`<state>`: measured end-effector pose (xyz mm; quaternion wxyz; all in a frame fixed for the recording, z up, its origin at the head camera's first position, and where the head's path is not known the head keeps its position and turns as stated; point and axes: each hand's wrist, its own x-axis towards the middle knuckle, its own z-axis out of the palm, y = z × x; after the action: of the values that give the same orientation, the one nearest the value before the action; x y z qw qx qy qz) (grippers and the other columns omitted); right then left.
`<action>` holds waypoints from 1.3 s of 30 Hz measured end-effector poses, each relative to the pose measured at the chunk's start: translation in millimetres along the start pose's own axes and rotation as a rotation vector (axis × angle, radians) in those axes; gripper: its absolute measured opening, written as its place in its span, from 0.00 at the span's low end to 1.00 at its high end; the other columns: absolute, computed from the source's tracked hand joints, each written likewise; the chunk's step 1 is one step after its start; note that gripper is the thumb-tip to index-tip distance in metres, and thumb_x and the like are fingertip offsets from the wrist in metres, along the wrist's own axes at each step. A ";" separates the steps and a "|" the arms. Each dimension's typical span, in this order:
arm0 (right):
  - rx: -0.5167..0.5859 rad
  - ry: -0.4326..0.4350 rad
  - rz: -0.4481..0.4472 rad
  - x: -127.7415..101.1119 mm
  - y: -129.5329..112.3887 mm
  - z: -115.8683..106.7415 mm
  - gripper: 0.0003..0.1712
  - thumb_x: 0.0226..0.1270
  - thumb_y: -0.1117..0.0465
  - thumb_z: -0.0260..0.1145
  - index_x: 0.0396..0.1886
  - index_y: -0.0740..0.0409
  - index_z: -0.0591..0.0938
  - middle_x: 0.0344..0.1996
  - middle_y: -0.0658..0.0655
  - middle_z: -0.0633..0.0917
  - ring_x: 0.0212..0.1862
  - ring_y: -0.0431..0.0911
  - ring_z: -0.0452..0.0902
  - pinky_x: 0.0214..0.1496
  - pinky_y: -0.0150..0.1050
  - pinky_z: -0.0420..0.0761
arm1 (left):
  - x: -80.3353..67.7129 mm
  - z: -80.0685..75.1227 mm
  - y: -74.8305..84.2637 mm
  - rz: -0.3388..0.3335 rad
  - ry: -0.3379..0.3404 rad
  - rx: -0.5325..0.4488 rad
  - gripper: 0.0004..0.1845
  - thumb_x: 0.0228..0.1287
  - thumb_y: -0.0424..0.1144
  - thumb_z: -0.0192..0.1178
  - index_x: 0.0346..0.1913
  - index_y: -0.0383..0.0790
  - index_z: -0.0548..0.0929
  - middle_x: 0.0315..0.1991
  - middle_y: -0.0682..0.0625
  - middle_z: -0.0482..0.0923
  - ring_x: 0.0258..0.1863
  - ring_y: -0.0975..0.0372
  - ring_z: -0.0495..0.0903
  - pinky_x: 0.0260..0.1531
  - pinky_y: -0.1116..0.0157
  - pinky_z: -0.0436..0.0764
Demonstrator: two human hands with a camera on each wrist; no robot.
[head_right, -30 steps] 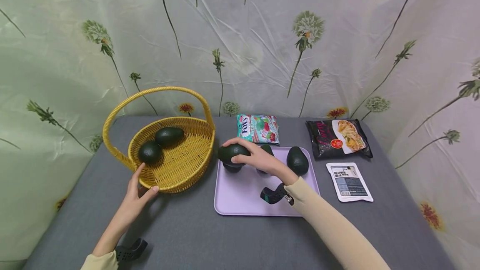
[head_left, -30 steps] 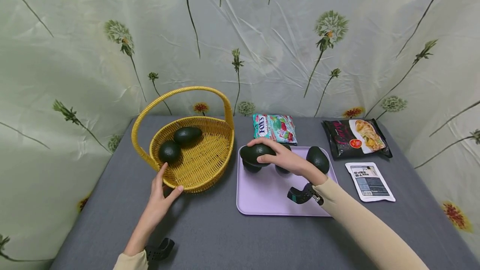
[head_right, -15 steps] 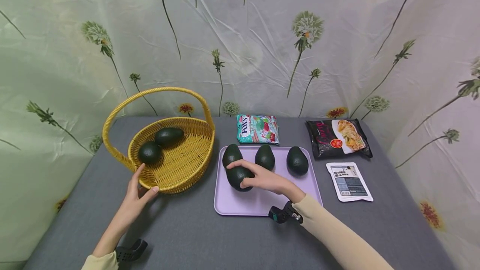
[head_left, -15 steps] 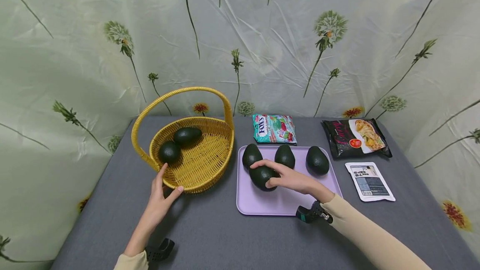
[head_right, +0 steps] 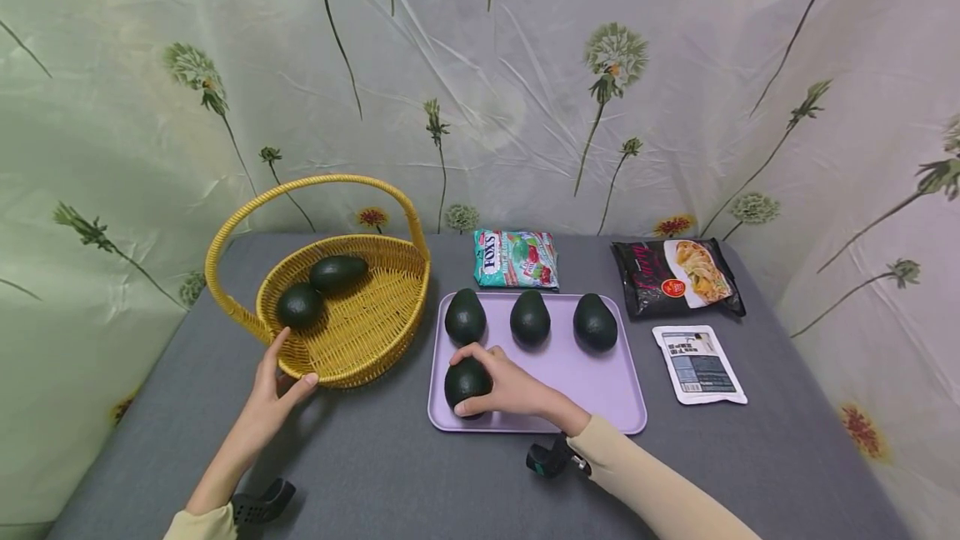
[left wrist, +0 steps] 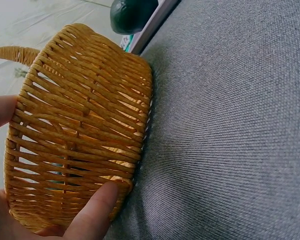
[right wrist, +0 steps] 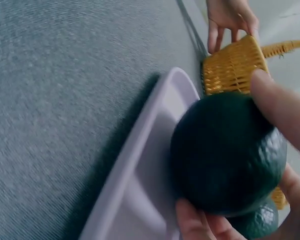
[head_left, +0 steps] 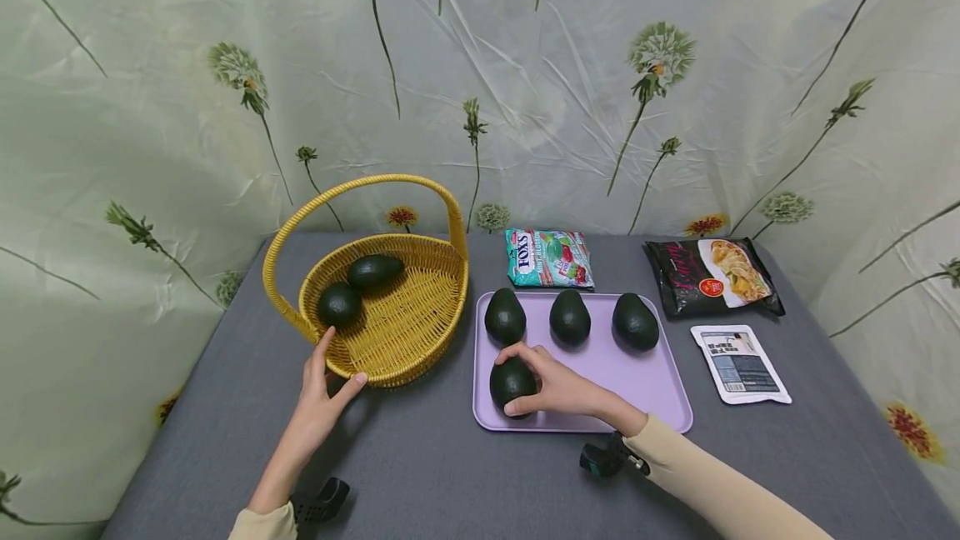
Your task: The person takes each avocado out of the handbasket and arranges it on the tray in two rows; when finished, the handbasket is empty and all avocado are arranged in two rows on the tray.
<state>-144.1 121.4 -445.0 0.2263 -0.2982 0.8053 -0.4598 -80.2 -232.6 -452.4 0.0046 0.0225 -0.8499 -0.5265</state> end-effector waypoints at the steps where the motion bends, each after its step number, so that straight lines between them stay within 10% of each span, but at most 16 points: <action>1: -0.008 0.010 0.003 0.1 -0.4 1.4 0.32 0.56 0.52 0.74 0.58 0.47 0.70 0.45 0.55 0.70 0.45 0.49 0.61 0.39 0.40 0.68 | -0.2 -0.1 0.0 0.000 0.000 0.000 0.45 0.70 0.42 0.57 0.77 0.47 0.37 0.71 0.31 0.35 0.69 0.38 0.43 0.59 0.38 0.53; 18: 0.040 -0.024 -0.044 -2.2 2.2 -1.2 0.29 0.65 0.56 0.67 0.64 0.52 0.71 0.54 0.62 0.72 0.55 0.56 0.72 0.52 0.46 0.75 | -0.3 -0.6 0.1 0.003 -0.003 -0.008 0.45 0.70 0.42 0.57 0.77 0.48 0.37 0.71 0.31 0.34 0.68 0.38 0.44 0.59 0.38 0.54; 39: 0.064 -0.064 -0.025 -4.6 2.1 -9.6 0.29 0.68 0.56 0.64 0.67 0.52 0.69 0.54 0.64 0.73 0.46 0.50 0.79 0.49 0.44 0.76 | -0.3 0.2 0.3 0.003 0.005 -0.009 0.44 0.70 0.42 0.56 0.77 0.49 0.37 0.71 0.31 0.34 0.68 0.37 0.45 0.58 0.37 0.54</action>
<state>-147.5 131.3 -441.9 0.2557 -0.3157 0.7786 -0.4783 -80.0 -232.3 -452.2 0.0077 0.0224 -0.8476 -0.5301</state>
